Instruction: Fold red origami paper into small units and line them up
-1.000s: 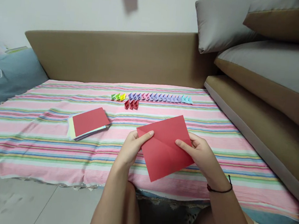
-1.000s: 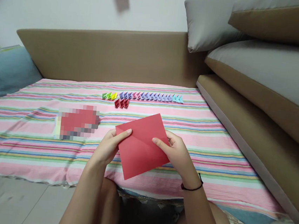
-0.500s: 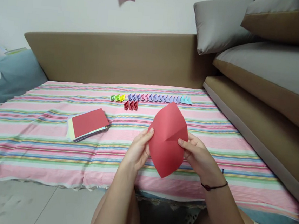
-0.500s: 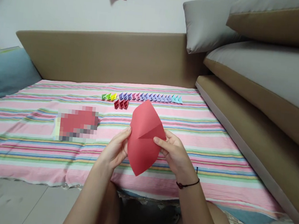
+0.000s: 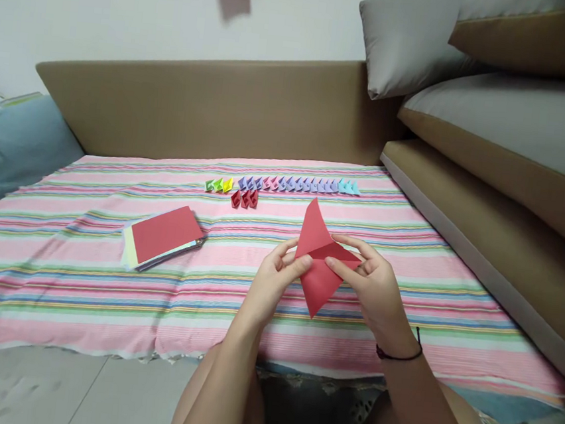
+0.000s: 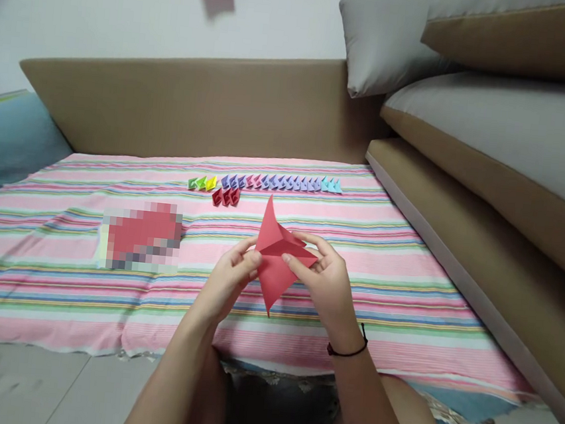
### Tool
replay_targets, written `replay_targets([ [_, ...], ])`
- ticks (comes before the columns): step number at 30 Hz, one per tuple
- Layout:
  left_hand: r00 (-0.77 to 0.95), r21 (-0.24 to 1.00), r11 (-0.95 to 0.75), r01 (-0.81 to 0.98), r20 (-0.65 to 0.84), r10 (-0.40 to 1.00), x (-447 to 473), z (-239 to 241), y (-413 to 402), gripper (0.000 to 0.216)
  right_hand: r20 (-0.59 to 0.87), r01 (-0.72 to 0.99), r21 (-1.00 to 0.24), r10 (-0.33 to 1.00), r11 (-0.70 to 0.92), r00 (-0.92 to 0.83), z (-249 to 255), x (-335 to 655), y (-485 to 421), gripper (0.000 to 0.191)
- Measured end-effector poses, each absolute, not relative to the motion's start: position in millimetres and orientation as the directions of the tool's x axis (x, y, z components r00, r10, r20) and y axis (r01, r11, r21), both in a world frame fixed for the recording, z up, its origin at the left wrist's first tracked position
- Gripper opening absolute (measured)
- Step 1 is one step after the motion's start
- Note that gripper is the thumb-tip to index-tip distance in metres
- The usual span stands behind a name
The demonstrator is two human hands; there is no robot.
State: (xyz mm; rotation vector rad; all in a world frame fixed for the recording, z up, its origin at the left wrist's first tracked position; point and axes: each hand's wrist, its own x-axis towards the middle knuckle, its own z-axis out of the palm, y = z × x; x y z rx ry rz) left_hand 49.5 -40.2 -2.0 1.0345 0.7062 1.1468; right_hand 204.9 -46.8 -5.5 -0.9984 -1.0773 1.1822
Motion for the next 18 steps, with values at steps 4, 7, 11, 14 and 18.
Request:
replay_targets([
  [4, 0.189, 0.902, 0.063, -0.428, 0.02, 0.982, 57, -3, -42, 0.044, 0.171, -0.129, -0.976, 0.984, 0.176, 0.043, -1, 201, -53, 0.051],
  [7, 0.12, 0.864, 0.053, -0.501, 0.009, 0.993, 60, -2, -42, 0.036, 0.278, -0.012, -0.959, 0.947, 0.283, 0.159, 2, 198, -57, 0.055],
  [11, 0.106, 0.838, 0.058, -0.542, -0.001, 0.994, 62, 0, -43, 0.037, 0.297, 0.0, -0.952, 0.925, 0.306, 0.237, 5, 197, -59, 0.047],
  [14, 0.083, 0.839, 0.058, -0.541, -0.016, 0.996, 64, -1, -44, 0.031, 0.205, -0.172, -0.959, 0.972, 0.223, 0.117, 5, 196, -59, 0.026],
  [18, 0.07, 0.859, 0.041, -0.51, -0.006, 0.998, 66, -3, -45, 0.022, 0.18, -0.233, -0.948, 0.97, 0.216, 0.164, 4, 195, -59, 0.01],
])
